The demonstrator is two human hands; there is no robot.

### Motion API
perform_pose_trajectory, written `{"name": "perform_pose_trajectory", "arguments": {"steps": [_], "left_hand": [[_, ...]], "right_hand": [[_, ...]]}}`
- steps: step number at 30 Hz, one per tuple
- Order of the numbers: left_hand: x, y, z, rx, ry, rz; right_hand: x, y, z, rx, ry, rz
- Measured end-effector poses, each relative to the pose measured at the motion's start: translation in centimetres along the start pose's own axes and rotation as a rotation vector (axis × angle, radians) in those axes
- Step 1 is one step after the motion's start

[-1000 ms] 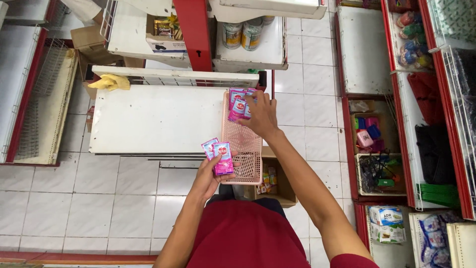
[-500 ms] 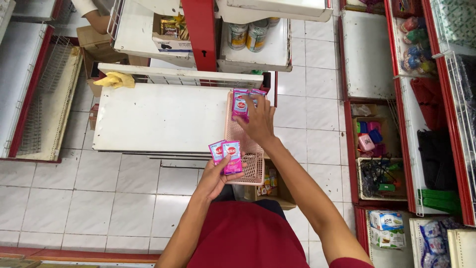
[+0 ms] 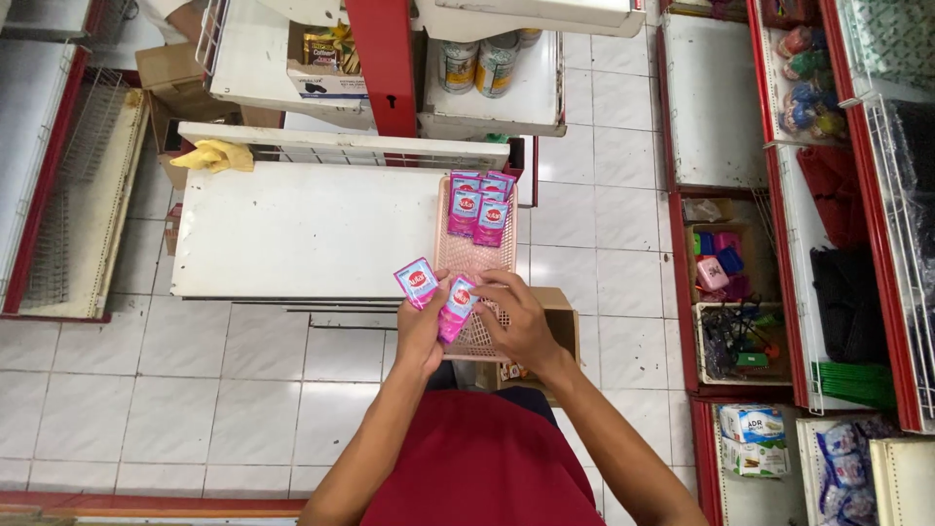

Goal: Unpack various grocery items from a cardboard box and sort them into plastic baskets on a store shelf.

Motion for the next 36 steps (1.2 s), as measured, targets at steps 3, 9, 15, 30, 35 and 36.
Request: {"name": "perform_pose_trajectory", "arguments": {"steps": [3, 9, 15, 30, 35, 36], "left_hand": [[0.8, -0.4, -0.1, 0.069, -0.014, -0.045], [-0.3, -1.9, 0.8, 0.008, 0.014, 0.051], [0.0, -0.3, -2.5, -0.070, 0.018, 0.096], [-5.4, -0.1, -0.5, -0.136, -0.167, 0.243], [-4.4, -0.7, -0.3, -0.092, -0.193, 0.297], [-3.5, -0.2, -0.9, -0.098, -0.193, 0.294]], "right_hand": [[-0.1, -0.2, 1.9, -0.226, 0.214, -0.122], [1.3, 0.3, 0.7, -0.313, 0.309, 0.089], [2.6, -2.1, -7.2, 0.001, 0.043, -0.057], [3.6, -10.0, -9.5, -0.021, 0.213, -0.058], [3.2, -9.0, -7.6, 0.030, 0.175, -0.100], [2.8, -7.6, -6.8, 0.036, 0.174, -0.097]]}}
Point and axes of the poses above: each hand's wrist, its own y-axis away from the middle knuckle, its own x-axis out of the palm, z = x × y, the point moved 2 cm from there along -y, towards the middle knuckle, and after that the axes turned 3 degrees about x, right-handed, at the moved point
